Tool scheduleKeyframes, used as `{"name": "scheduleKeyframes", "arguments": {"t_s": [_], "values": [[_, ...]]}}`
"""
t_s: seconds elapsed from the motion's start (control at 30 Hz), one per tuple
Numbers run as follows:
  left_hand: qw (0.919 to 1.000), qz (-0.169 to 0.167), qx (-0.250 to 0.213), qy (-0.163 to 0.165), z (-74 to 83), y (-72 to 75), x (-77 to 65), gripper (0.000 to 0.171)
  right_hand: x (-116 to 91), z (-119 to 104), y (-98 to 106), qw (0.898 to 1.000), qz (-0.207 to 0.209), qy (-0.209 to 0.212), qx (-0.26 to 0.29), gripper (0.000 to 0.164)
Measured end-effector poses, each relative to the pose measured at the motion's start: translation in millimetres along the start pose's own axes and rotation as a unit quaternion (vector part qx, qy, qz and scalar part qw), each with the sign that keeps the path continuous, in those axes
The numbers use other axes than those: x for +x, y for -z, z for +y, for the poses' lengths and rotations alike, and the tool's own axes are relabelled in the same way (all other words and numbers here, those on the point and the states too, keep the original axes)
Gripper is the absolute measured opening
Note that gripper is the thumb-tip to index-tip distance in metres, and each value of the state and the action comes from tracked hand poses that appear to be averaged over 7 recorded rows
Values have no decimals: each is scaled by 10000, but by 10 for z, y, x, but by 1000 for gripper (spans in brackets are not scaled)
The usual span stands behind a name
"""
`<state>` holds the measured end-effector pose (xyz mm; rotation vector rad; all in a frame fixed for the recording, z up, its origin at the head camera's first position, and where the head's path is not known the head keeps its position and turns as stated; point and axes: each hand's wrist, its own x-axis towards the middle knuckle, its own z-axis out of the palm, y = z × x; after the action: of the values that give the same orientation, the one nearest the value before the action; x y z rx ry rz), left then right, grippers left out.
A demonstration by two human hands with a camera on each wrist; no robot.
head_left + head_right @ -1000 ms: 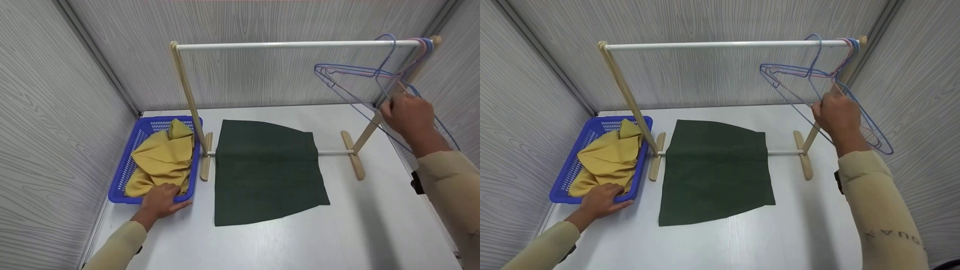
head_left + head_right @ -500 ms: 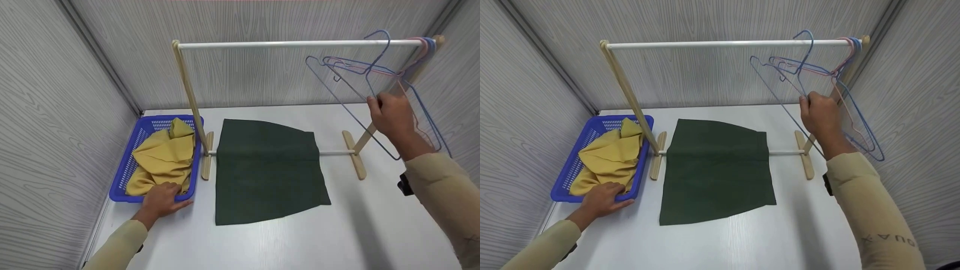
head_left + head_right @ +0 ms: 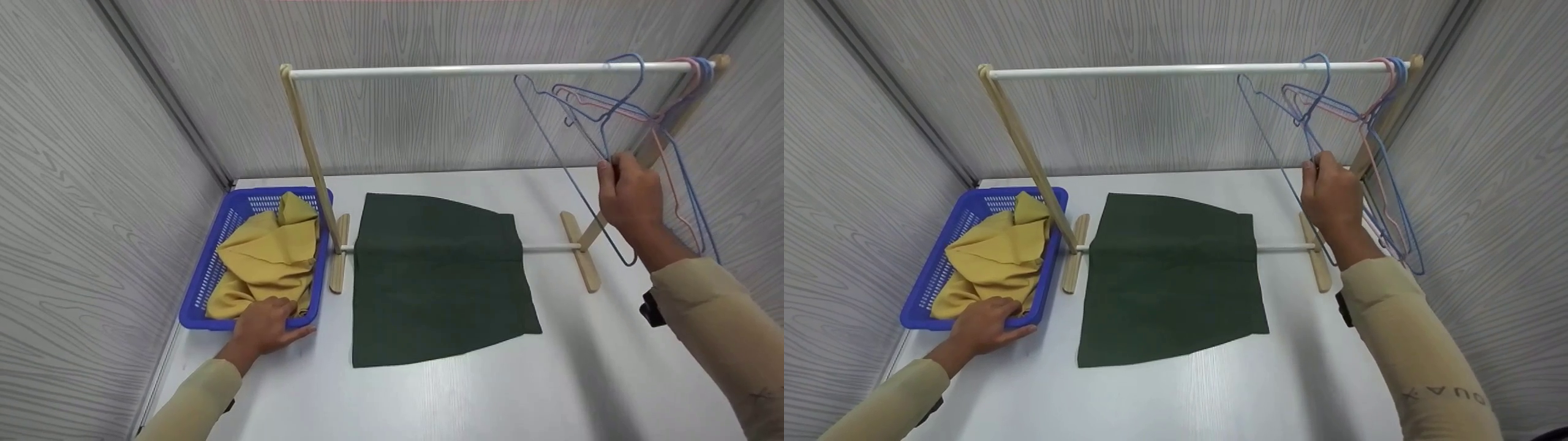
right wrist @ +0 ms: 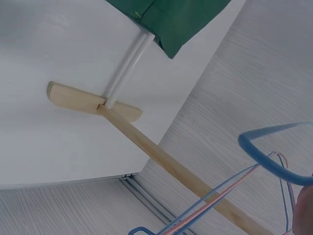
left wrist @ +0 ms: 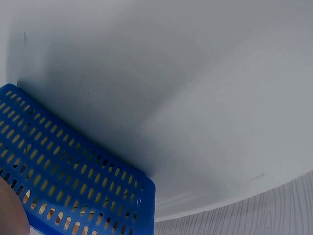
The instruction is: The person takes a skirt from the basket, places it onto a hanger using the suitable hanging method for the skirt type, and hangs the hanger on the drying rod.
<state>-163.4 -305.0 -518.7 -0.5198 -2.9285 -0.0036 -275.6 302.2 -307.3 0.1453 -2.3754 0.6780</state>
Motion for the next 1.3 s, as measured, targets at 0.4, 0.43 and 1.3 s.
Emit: {"name": "scheduleKeyframes", "arguments": {"t_s": [0.4, 0.43, 1.3], "values": [[9999, 96, -34, -17, -9, -2, -34, 68, -148, 6, -194, 9995, 266, 150, 128, 35], [10000, 92, -20, -14, -11, -1, -37, 69, -168, 15, -218, 9994, 282, 170, 116, 34], [9998, 180, -43, -97, -5, -9, -21, 71, -1285, 645, -1055, 9904, -881, -1067, -74, 31]]}}
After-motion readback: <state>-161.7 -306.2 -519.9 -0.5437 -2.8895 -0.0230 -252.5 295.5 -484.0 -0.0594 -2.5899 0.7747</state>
